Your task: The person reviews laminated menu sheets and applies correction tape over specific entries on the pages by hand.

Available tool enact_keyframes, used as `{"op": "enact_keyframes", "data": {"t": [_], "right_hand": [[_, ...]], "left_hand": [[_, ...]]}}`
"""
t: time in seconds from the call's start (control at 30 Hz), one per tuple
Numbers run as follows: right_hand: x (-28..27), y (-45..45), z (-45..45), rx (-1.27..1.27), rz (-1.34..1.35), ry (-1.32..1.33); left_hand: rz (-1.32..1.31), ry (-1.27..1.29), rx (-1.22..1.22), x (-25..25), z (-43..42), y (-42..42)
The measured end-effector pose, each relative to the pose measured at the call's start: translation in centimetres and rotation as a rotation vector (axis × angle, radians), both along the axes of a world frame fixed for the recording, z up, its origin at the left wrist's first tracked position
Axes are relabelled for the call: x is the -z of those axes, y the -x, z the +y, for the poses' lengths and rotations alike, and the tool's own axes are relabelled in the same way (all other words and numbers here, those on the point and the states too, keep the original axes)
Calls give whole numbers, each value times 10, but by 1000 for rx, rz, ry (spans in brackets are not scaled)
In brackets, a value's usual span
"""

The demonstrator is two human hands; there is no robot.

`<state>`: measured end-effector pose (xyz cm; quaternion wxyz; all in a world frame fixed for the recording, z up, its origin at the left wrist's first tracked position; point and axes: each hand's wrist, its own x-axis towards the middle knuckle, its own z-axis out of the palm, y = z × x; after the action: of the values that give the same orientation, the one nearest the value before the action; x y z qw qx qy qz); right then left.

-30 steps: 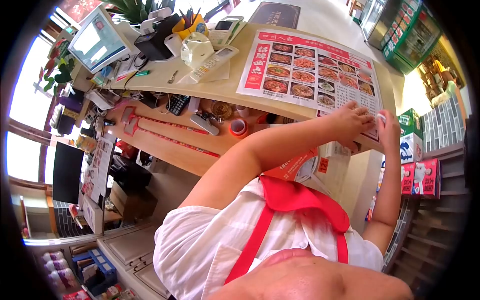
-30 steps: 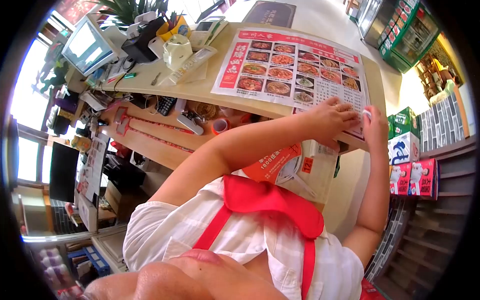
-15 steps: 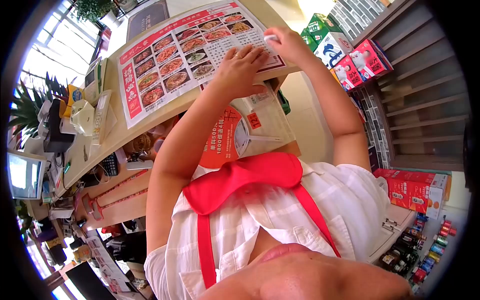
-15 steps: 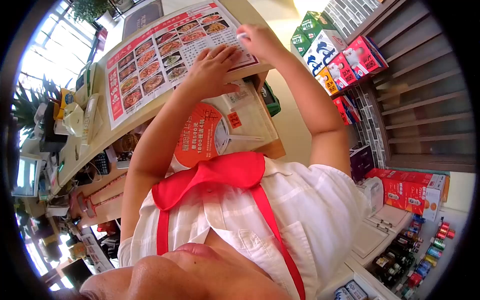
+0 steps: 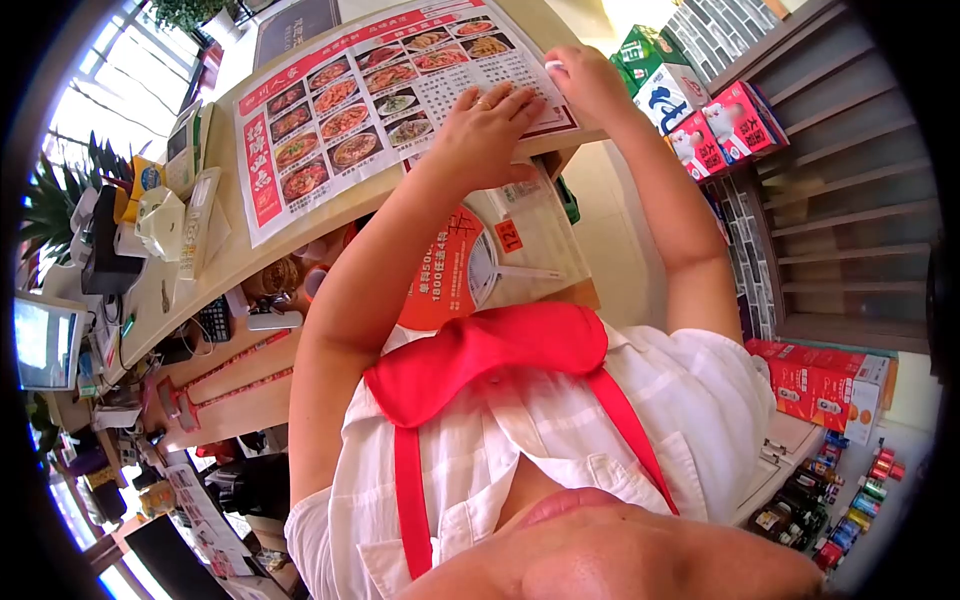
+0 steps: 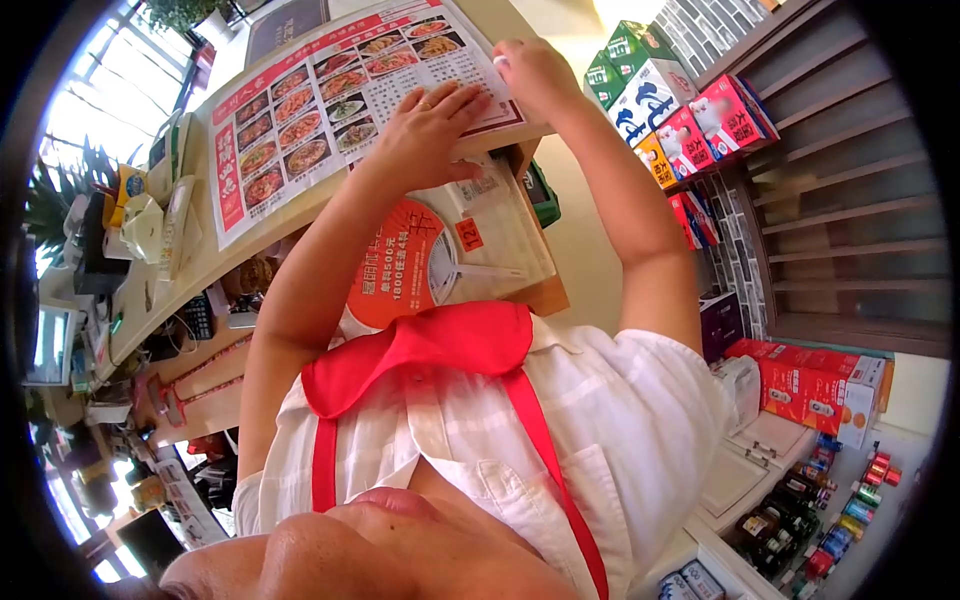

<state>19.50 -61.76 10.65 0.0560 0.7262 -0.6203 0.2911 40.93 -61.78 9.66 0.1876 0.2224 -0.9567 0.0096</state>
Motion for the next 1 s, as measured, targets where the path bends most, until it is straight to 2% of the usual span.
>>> {"op": "enact_keyframes", "data": {"t": [0.1, 0.2, 0.3, 0.4, 0.53, 0.63, 0.73, 0.83, 0.93, 1.0], "right_hand": [[-18, -2, -7, 10, -198, -62], [-6, 4, -25, -46, -260, 67], [5, 0, -41, -40, -229, -33], [7, -9, -43, -75, -42, 101], [-1, -14, -54, 51, 97, 62], [-14, -24, -49, 86, 47, -123], [-5, -21, -49, 37, 177, -7], [2, -16, -66, 130, 225, 47], [-7, -19, -58, 75, 90, -68], [-11, -23, -52, 57, 125, -87]], "left_hand": [[-21, 8, 2, -1, -1, 1], [-33, 9, 5, -1, -1, 0], [-41, 23, -20, -1, 0, 0], [-47, 27, -16, 1, -2, 0], [-30, 21, -12, 3, 0, -1], [-31, 23, -16, 0, -2, 0], [-7, 7, -15, -2, -3, -1], [26, 8, 3, 2, -1, -1], [22, 10, 5, 2, -2, -2], [-12, -5, -6, -2, 0, -2]]}}
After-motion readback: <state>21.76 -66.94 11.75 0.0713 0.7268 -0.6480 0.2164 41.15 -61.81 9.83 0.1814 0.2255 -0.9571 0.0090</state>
